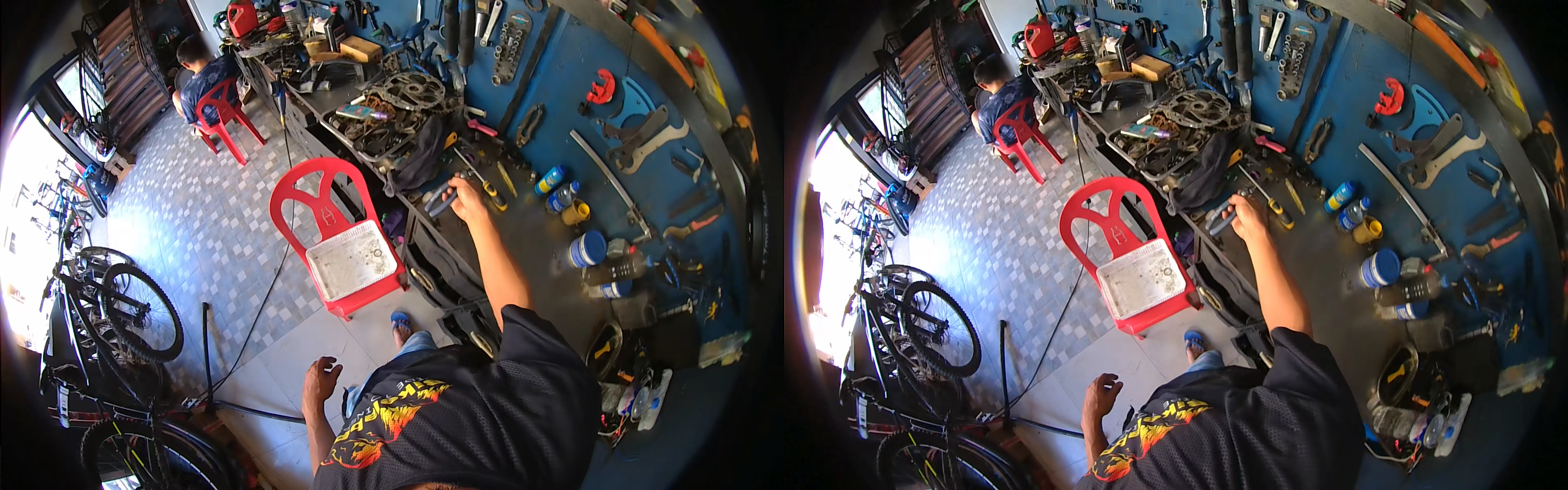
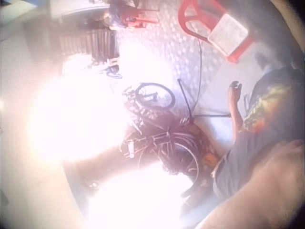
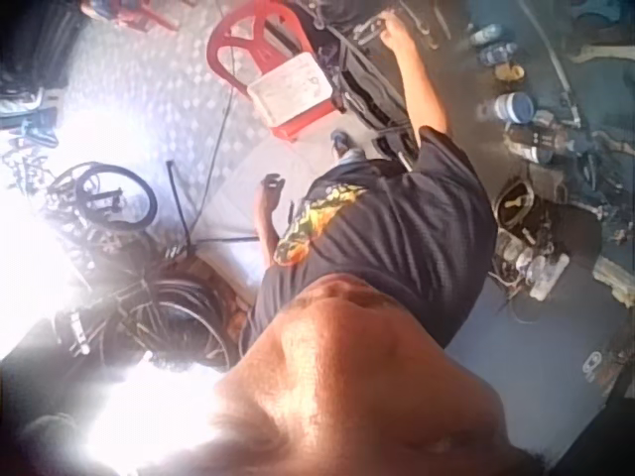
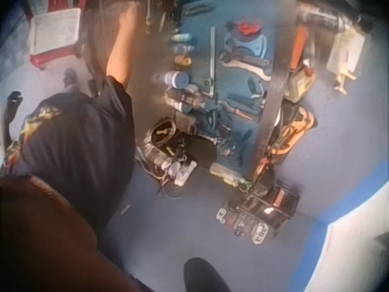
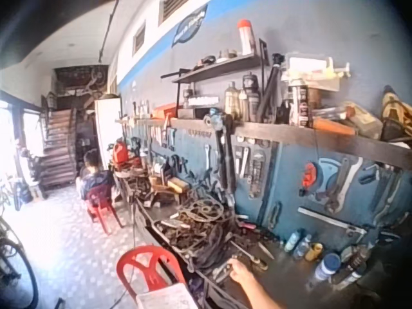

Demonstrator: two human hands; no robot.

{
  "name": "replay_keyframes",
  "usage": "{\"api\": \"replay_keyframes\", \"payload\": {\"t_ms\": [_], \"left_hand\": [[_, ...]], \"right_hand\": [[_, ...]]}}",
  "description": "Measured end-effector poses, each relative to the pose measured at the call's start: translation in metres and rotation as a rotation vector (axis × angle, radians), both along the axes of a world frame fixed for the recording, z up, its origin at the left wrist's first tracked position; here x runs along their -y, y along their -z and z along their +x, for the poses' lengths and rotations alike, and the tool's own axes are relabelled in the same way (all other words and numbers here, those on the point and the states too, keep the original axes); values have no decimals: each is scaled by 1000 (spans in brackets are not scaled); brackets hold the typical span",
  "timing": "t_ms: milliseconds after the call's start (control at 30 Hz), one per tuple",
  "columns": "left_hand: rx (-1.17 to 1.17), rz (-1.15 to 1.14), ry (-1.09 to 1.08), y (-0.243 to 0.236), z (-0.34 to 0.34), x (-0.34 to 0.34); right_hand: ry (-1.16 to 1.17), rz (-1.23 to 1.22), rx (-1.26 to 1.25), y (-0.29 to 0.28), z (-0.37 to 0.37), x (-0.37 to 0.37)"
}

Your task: The person removes a bicycle pedal from the crank arm using a wrench, wipes the pedal with a cloth, and then uses a hammer to tap the pedal. The person also retrieves a socket from a drawer and places it on the workbench.

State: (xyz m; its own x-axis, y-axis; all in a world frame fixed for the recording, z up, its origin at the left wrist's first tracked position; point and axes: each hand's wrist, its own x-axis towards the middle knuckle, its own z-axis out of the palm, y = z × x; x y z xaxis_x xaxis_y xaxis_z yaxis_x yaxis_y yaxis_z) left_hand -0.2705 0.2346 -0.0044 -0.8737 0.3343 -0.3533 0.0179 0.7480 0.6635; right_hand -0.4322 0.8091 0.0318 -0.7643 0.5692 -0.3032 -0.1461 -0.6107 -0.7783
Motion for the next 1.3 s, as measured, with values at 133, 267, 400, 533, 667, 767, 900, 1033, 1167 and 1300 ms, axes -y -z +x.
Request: {"api": "replay_keyframes", "payload": {"t_ms": [133, 267, 400, 533, 667, 767, 900, 1033, 1167, 1300], "left_hand": [[42, 45, -66, -9, -19, -32], [43, -7, -69, -5, -27, -33], [71, -22, -148, 8, -31, -17], [76, -80, -145, 17, -39, -1], [89, -123, -127, 17, -52, 2], [117, -109, -118, 15, -64, -6], [132, -94, -95, 13, -79, -20], [127, -72, -72, 17, -86, -31], [121, -51, -69, 24, -81, -39], [133, -104, -71, 21, -67, -42]], "right_hand": [[19, 15, 61, 10, -75, -40], [201, 1124, 661, 19, -102, -50], [-176, 1380, 972, 14, -91, -47], [-169, 1218, 895, 0, -83, -40], [-101, 1379, 789, -13, -78, -39], [-51, 1460, 690, -24, -73, -37], [-36, 1491, 586, -48, -68, -30], [-41, 1476, 491, -86, -66, -20], [-64, 1610, 295, -122, -83, 2], [-84, 1707, -144, -147, -161, 24]]}}
